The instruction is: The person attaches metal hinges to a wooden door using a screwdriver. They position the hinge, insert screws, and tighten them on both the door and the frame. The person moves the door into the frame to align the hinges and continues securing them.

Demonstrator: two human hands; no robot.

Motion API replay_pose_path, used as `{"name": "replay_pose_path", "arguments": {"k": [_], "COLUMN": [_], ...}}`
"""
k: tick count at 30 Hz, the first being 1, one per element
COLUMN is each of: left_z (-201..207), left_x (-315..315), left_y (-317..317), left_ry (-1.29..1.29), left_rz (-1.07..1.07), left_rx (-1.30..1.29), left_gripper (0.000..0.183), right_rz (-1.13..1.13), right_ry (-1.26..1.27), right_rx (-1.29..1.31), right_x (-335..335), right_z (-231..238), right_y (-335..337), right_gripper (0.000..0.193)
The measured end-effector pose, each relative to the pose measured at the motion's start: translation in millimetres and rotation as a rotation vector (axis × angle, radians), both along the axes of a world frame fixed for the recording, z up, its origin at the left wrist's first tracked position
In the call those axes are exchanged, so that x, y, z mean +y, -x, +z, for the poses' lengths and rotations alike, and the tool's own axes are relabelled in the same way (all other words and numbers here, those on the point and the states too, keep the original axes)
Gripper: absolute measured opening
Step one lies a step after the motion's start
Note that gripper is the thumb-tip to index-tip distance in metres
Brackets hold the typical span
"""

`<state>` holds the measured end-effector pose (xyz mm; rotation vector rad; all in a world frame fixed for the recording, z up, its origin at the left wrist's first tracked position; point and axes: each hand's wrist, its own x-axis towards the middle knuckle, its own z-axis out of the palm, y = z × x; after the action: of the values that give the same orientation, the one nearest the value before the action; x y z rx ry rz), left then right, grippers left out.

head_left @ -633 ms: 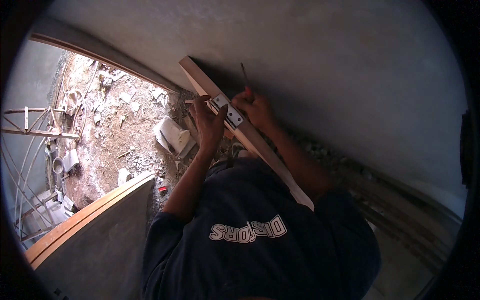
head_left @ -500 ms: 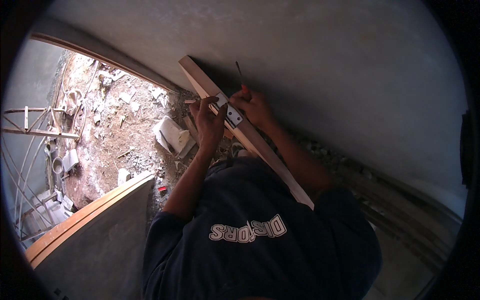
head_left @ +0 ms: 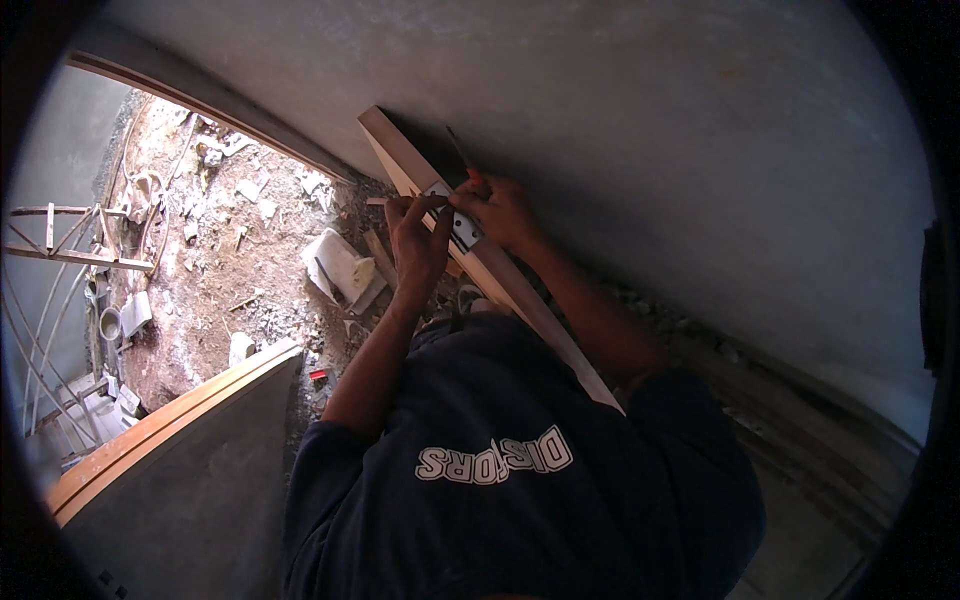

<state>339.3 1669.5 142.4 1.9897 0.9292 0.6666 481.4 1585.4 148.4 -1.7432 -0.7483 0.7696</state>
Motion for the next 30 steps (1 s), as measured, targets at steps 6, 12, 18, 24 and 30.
{"name": "replay_pose_path", "arguments": {"k": [6, 12, 18, 24, 30], "left_z": [-2.1, 1.9, -2.6, -5.7, -7.9], "left_x": [2.1, 3.4, 6.7, 7.9, 9.2], "left_y": [0.9, 0.2, 1.1, -0.9, 3.2], "left_ry": [0.025, 0.033, 0.021, 0.072, 0.066], "left_rz": [-0.014, -0.005, -0.008, -0.011, -0.013], "left_rx": [-0.015, 0.016, 0.017, -0.015, -0.003], "left_gripper": [0.021, 0.02, 0.021, 0.023, 0.028], "right_rz": [-0.009, -0.033, -0.005, -0.029, -0.026], "right_ry": [-0.009, -0.073, 0.076, 0.059, 0.031], "right_rx": [-0.021, -0.147, -0.079, 0.051, 0.216], "right_x": [2.6, 4.3, 5.1, 3.3, 2.8], "right_z": [-7.6, -11.2, -8.0, -35.4, -10.8], "right_y": [0.7, 3.2, 0.7, -3.0, -1.1], "right_gripper": [0.023, 0.023, 0.025, 0.04, 0.023]}}
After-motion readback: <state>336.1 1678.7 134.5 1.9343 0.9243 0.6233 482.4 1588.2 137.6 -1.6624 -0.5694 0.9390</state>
